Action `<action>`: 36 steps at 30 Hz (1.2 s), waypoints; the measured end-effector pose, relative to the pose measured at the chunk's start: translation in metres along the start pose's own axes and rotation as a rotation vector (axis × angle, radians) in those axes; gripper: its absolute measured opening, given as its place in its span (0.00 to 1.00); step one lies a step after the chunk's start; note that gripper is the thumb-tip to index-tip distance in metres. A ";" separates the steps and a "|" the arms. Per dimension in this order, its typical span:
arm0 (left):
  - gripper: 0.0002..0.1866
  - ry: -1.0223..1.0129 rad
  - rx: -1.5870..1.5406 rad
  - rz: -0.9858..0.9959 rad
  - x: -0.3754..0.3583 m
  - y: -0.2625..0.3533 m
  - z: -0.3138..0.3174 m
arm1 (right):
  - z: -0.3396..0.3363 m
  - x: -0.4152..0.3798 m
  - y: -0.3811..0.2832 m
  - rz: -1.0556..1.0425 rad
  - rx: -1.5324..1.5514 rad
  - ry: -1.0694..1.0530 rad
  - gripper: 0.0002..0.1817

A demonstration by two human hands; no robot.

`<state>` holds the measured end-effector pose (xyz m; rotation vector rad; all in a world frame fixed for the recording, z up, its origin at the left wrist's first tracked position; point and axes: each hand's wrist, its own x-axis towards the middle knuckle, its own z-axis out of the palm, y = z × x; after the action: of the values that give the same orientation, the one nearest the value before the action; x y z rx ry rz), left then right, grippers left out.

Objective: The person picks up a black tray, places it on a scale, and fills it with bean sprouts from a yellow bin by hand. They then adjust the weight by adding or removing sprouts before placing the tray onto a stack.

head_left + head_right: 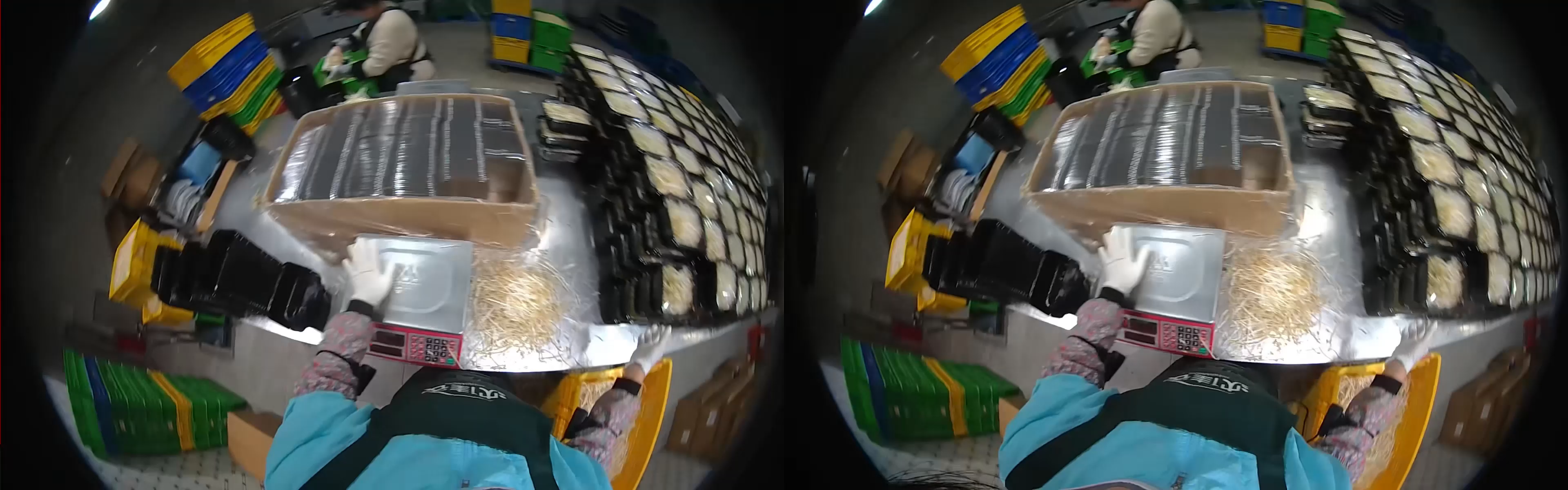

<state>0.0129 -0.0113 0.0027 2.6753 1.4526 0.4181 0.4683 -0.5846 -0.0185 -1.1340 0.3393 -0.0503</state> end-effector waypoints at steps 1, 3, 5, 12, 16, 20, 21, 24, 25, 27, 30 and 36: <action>0.44 0.066 -0.184 0.102 -0.004 0.028 0.015 | 0.001 -0.003 0.005 0.085 -0.051 0.028 0.36; 0.39 -0.063 -0.331 0.480 -0.020 0.139 0.011 | 0.035 -0.027 0.031 0.104 -0.072 -0.096 0.29; 0.35 -0.444 -0.562 0.831 -0.042 0.193 0.027 | 0.094 -0.084 0.023 0.062 -0.060 -0.238 0.20; 0.30 -0.026 -0.752 0.531 -0.038 0.107 -0.025 | 0.132 -0.142 0.028 -0.121 -0.306 -0.448 0.15; 0.30 0.325 -0.219 -0.082 -0.046 -0.048 -0.064 | 0.110 -0.142 0.049 -0.086 -0.326 -0.429 0.13; 0.25 0.128 -0.029 -0.420 -0.098 -0.169 -0.032 | 0.124 -0.153 0.085 -0.004 -0.375 -0.476 0.12; 0.22 0.024 -0.170 -0.489 -0.102 -0.178 -0.033 | 0.138 -0.169 0.088 -0.030 -0.378 -0.515 0.11; 0.12 0.296 -0.262 -0.386 -0.102 -0.194 -0.035 | 0.181 -0.216 0.078 -0.073 -0.366 -0.614 0.09; 0.11 0.253 -0.398 -0.478 -0.098 -0.181 -0.057 | 0.196 -0.232 0.068 -0.053 -0.394 -0.545 0.09; 0.09 0.435 -0.485 -0.430 -0.098 -0.183 -0.058 | 0.200 -0.240 0.059 -0.086 -0.335 -0.560 0.09; 0.09 0.615 -0.690 -0.345 -0.080 -0.178 -0.068 | 0.179 -0.235 0.052 -0.138 -0.247 -0.400 0.09; 0.06 0.325 -1.194 0.048 0.008 0.007 -0.120 | 0.093 -0.266 0.034 -0.192 -0.258 -0.157 0.09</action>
<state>-0.0096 -0.0167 0.1207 1.6869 0.7306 1.2629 0.2385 -0.4328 0.0504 -1.4154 0.0967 -0.0880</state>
